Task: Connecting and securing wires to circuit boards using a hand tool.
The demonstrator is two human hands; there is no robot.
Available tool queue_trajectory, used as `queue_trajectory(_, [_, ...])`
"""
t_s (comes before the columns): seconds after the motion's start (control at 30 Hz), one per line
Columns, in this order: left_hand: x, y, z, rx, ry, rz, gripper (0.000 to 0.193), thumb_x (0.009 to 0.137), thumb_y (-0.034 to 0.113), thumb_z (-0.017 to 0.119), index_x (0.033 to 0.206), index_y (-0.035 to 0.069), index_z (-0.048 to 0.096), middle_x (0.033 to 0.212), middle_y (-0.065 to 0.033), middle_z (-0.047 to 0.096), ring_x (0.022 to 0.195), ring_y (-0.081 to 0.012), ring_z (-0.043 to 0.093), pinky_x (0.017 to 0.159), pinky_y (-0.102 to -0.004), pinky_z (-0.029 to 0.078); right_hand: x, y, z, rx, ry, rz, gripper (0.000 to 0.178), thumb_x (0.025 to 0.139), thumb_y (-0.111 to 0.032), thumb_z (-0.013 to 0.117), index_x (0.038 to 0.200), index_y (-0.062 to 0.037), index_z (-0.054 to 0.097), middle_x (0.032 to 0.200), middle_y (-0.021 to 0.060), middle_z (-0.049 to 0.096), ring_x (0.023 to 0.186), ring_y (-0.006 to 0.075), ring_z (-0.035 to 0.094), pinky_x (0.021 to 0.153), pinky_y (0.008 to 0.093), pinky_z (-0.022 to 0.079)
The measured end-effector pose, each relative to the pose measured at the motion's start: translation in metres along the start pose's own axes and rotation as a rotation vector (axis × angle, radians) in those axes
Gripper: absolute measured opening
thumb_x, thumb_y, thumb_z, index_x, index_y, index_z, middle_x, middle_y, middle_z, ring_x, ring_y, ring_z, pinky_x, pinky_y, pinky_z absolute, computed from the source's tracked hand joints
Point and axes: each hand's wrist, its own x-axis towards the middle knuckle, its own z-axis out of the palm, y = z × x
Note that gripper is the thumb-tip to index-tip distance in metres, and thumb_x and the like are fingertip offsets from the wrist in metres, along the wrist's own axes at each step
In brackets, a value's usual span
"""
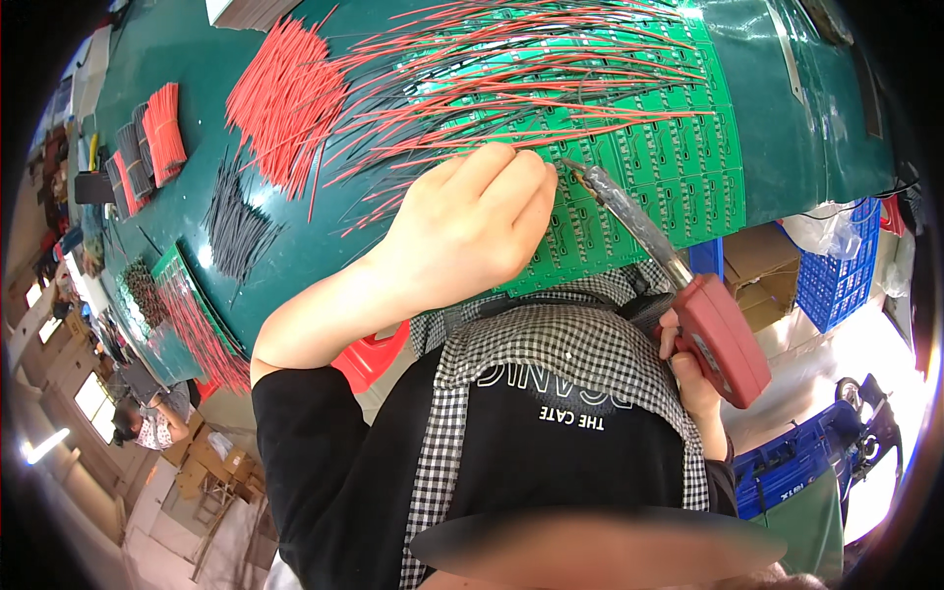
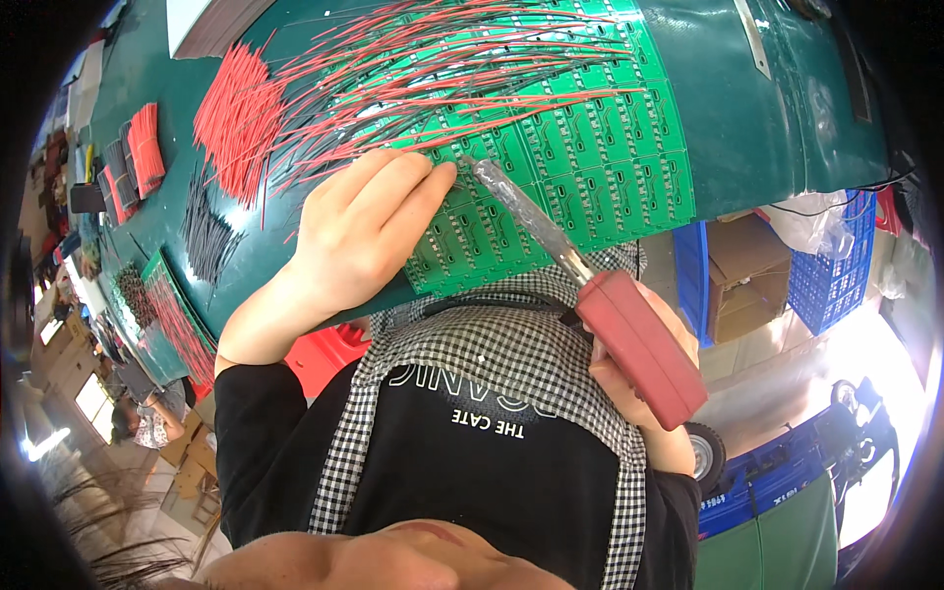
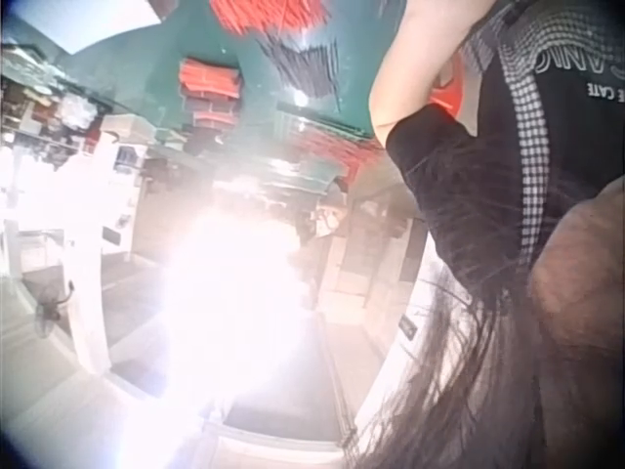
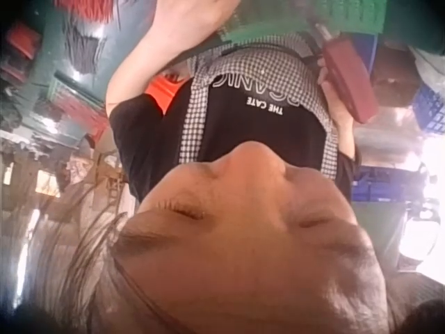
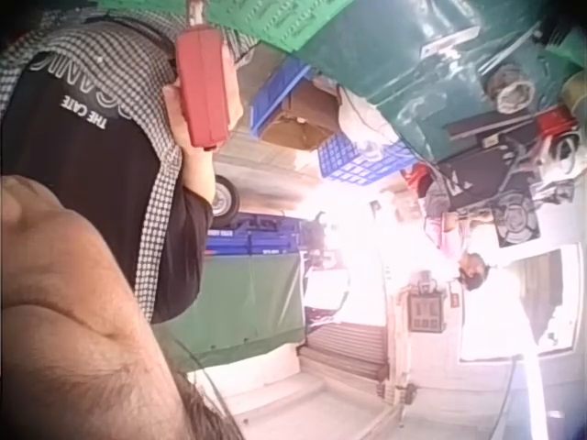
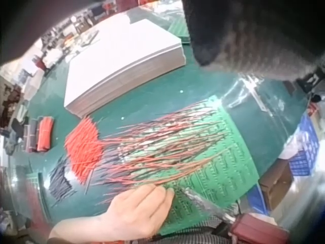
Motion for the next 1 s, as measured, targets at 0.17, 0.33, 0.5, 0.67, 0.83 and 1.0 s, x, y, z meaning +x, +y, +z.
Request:
queue_trajectory(0.17, [0.001, 0.001, -0.001, 0.009, -0.03, -0.009, 0.033, 0.061, 0.002, 0.063, 0.093, -0.005, 0.064, 0.088, -0.0107, 0.057, 0.076, -0.0234, 0.061, 0.064, -0.0313, 0.053, 0.0, -0.002, 0.0, 0.016, 0.02, 0.014, 0.036, 0.068, -0.006, 0.075, 0.103, -0.0066, 0.067, 0.107, 0.0141, 0.066, 0.089, 0.0285, 0.068, 0.07, 0.0333, 0.055])
queue_trajectory(0.33, [0.0, 0.0, 0.0, -0.024, -0.025, -0.015, 0.034, 0.061, 0.002, 0.063, 0.094, -0.005, 0.063, 0.089, -0.0112, 0.057, 0.075, -0.0236, 0.06, 0.063, -0.0318, 0.053, 0.005, -0.002, -0.002, 0.165, -0.008, -0.019, 0.048, 0.067, -0.005, 0.076, 0.113, -0.0027, 0.062, 0.111, 0.0162, 0.065, 0.09, 0.0284, 0.068, 0.072, 0.0328, 0.054])
queue_trajectory(0.5, [0.0, 0.0, -0.002, -0.031, -0.02, -0.016, 0.035, 0.061, 0.002, 0.063, 0.095, -0.005, 0.063, 0.089, -0.0114, 0.057, 0.075, -0.0237, 0.06, 0.064, -0.0324, 0.052, 0.002, 0.0, -0.004, 0.299, -0.009, -0.016, 0.058, 0.068, -0.011, 0.079, 0.121, 0.0022, 0.056, 0.111, 0.0169, 0.065, 0.09, 0.0277, 0.068, 0.074, 0.0322, 0.053])
queue_trajectory(0.67, [0.0, 0.001, -0.002, -0.015, -0.04, -0.023, 0.034, 0.062, 0.003, 0.062, 0.095, -0.005, 0.063, 0.09, -0.0113, 0.057, 0.075, -0.0236, 0.06, 0.064, -0.0319, 0.052, 0.006, -0.007, -0.005, 0.319, 0.011, 0.163, 0.067, 0.07, -0.024, 0.082, 0.122, 0.0054, 0.053, 0.102, 0.0179, 0.066, 0.08, 0.025, 0.068, 0.07, 0.0323, 0.053])
queue_trajectory(0.83, [0.005, 0.004, 0.001, -0.052, 0.01, -0.051, 0.034, 0.062, 0.004, 0.062, 0.094, -0.005, 0.063, 0.088, -0.011, 0.057, 0.075, -0.0235, 0.06, 0.063, -0.0318, 0.052, 0.018, -0.029, -0.007, 0.721, 0.021, 0.213, 0.054, 0.065, -0.009, 0.078, 0.115, -0.0005, 0.059, 0.097, 0.0121, 0.067, 0.077, 0.022, 0.067, 0.068, 0.0313, 0.052])
queue_trajectory(1.0, [0.012, 0.004, 0.005, -0.054, 0.018, -0.022, 0.034, 0.062, 0.004, 0.062, 0.094, -0.005, 0.063, 0.087, -0.0108, 0.057, 0.075, -0.0241, 0.06, 0.063, -0.032, 0.052, 0.005, -0.003, -0.007, 0.094, 0.065, -0.014, 0.044, 0.066, -0.007, 0.076, 0.107, -0.0056, 0.064, 0.096, 0.0082, 0.068, 0.08, 0.0231, 0.067, 0.069, 0.0312, 0.053])
